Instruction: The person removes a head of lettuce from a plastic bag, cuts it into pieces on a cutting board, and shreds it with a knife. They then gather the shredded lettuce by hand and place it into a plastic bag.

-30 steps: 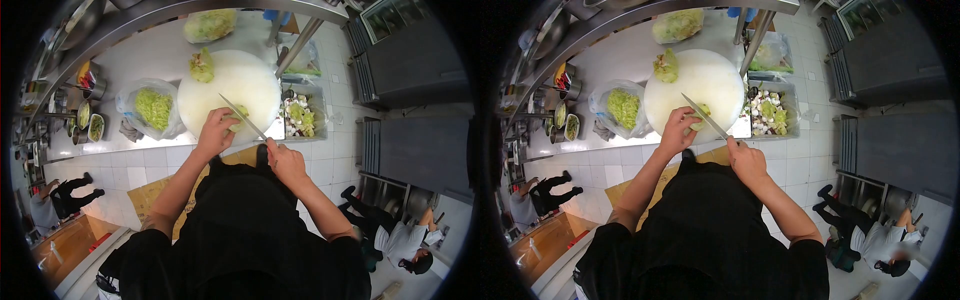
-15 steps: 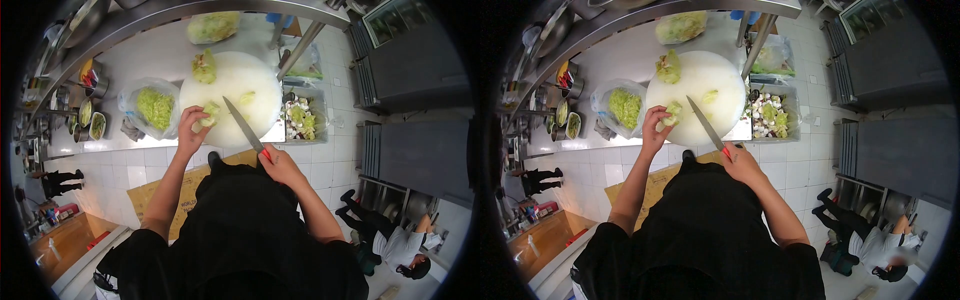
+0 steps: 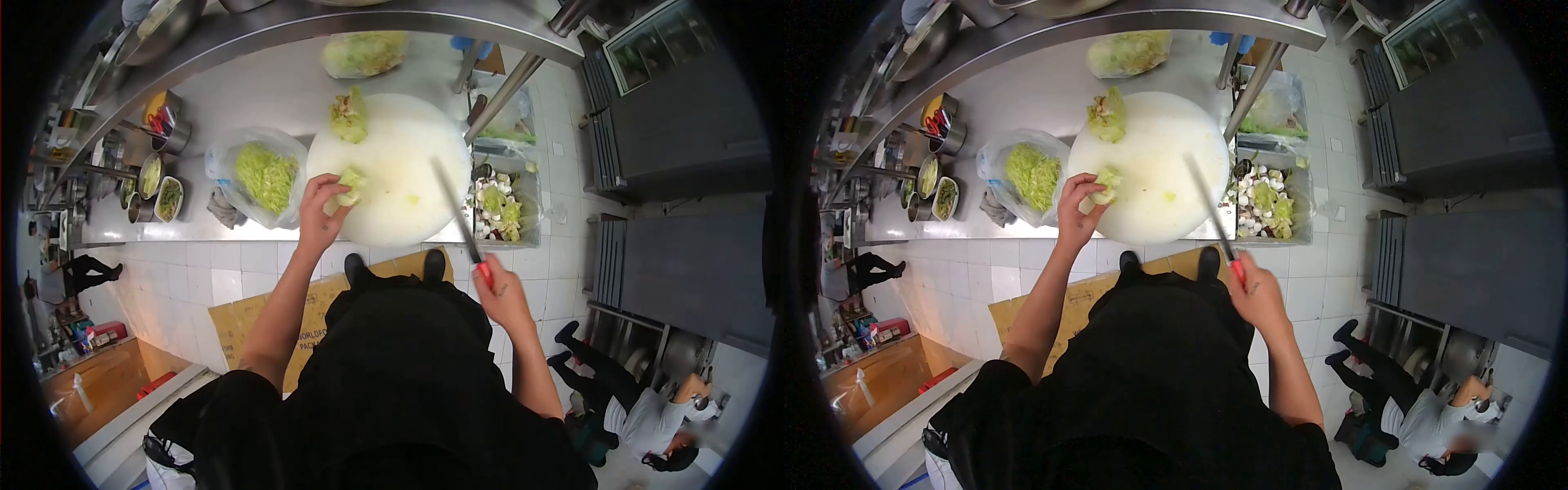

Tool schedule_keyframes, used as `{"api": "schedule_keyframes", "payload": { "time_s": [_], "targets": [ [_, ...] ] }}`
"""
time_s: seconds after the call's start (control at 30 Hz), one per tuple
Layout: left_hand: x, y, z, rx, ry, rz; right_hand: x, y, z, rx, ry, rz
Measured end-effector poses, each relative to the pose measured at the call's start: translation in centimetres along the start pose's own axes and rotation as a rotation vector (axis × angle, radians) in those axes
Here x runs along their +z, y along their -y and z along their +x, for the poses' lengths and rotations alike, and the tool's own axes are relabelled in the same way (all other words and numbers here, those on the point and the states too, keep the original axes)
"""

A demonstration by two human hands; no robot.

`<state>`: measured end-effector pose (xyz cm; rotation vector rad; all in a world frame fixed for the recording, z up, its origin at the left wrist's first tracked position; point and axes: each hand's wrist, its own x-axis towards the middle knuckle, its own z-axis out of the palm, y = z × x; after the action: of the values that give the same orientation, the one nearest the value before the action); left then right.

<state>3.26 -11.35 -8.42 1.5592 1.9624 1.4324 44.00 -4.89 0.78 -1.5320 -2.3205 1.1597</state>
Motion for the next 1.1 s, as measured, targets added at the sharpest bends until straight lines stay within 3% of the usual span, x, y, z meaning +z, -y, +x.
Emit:
{"api": "schedule_keyframes", "payload": {
  "time_s": [0.07,0.17,0.27,0.3,0.4,0.5,0.6,0.7,0.9,1.1],
  "targets": [
    [-0.5,0.5,0.4,-0.011,-0.057,0.071,0.2,0.7,0.3,-0.06,0.24,0.084],
    [-1.5,2.1,1.4,-0.041,-0.124,0.128,0.2,1.1,0.8,-0.069,0.336,0.14],
    [-2.6,2.8,2.4,-0.021,-0.109,0.157,0.5,-1.8,0.2,0.087,0.036,0.097],
    [-2.9,3.0,2.5,-0.012,-0.092,0.177,0.4,-2.6,-0.1,0.037,-0.132,-0.132],
    [-4.1,2.2,3.4,0.03,0.151,0.256,-1.5,-3.5,-1.1,0.042,-0.118,-0.026],
    [-5.2,0.2,4.1,0.047,0.243,0.333,-0.8,-2.7,-1.0,-0.007,-0.076,0.062],
    [-5.8,1.3,4.4,-0.037,0.146,0.222,0.4,-1.7,-0.1,-0.018,-0.051,0.052],
    [-6.1,1.7,4.4,-0.248,0.172,0.163,1.2,-0.8,0.4,-0.01,-0.051,0.07],
    [-5.0,1.3,4.5,-0.041,0.273,0.214,1.3,-0.8,1.1,-0.018,-0.017,-0.032],
    [-4.8,1.7,4.8,0.003,0.269,0.316,1.5,-1.4,1.8,-0.041,-0.071,0.023]
  ]
}}
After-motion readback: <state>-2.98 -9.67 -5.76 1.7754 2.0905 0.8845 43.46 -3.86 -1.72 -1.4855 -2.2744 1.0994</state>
